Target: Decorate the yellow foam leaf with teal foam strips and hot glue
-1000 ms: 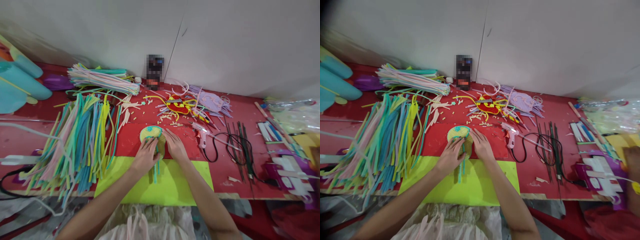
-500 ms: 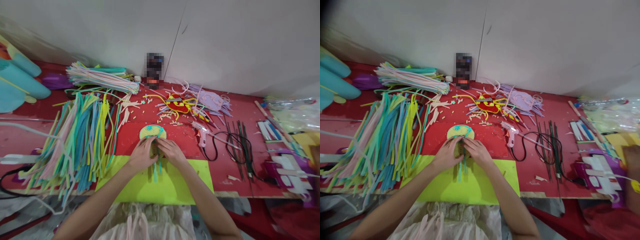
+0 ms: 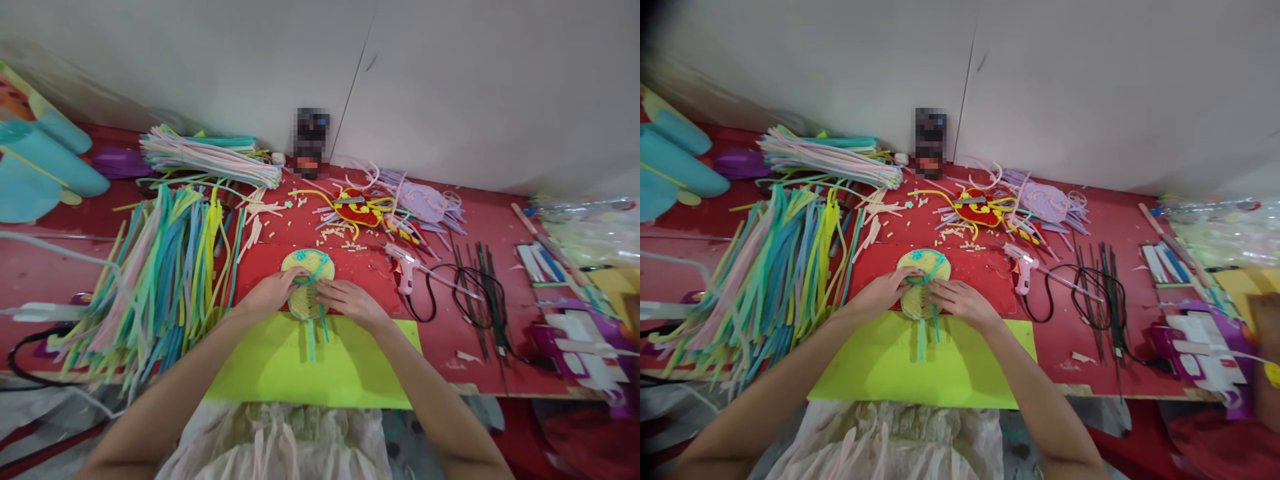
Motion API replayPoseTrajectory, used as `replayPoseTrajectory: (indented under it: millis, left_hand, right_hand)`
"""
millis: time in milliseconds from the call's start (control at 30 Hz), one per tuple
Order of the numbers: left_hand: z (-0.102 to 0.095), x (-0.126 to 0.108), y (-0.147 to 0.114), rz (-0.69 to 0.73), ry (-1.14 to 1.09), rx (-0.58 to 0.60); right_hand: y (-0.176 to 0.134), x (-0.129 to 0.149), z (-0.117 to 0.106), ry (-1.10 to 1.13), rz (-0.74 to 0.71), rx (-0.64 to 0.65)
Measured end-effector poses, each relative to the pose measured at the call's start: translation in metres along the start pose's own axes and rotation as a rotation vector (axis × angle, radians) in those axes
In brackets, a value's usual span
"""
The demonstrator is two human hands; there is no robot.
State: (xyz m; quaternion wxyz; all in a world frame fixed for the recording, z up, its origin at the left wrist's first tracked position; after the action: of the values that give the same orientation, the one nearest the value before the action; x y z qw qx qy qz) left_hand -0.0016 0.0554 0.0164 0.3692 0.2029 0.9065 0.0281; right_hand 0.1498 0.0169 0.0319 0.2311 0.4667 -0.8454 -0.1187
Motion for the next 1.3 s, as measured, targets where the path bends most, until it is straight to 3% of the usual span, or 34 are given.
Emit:
replayPoseTrajectory:
  millis: [267, 500, 833, 1100, 1300]
  left_hand:
    - [-0.003, 0.000, 0.011, -0.018, -0.026, 0.041]
    - [-0.001, 0.002, 0.009, -0.038, -0.054, 0.048]
    - [-0.003, 0.002, 0.005, -0.033, -0.084, 0.058]
    - [-0.014, -0.017, -0.006, -0.035, -0.059, 0.195]
    - [-0.009, -0.023, -0.006, 0.054, -0.061, 0.233]
  right_hand:
    - [0.009, 0.007, -0.006, 0.018, -0.085, -0.033]
    - [0.011, 0.000, -0.002, 0.084, 0.029, -0.107]
    - [0.004, 0.004, 0.003, 0.114, 0.294, -0.311]
    - [0.000, 0.006, 0.005, 0.147, 0.315, -0.355]
    - [-0.002, 0.011, 0.000, 0.133, 0.276, -0.388]
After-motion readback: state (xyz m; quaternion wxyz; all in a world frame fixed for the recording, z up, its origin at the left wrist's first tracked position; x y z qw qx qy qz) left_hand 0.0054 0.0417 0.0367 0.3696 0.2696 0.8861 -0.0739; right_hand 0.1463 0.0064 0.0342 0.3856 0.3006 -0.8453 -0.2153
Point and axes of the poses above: each hand's wrist, its own y-axis towards the middle knuckle, its own z-axis out of the palm, x = y × z, the point moved 8 cm from there along y, towards the middle knuckle, and after that the axes turned 15 degrees about -x, right-handed, at the moved point
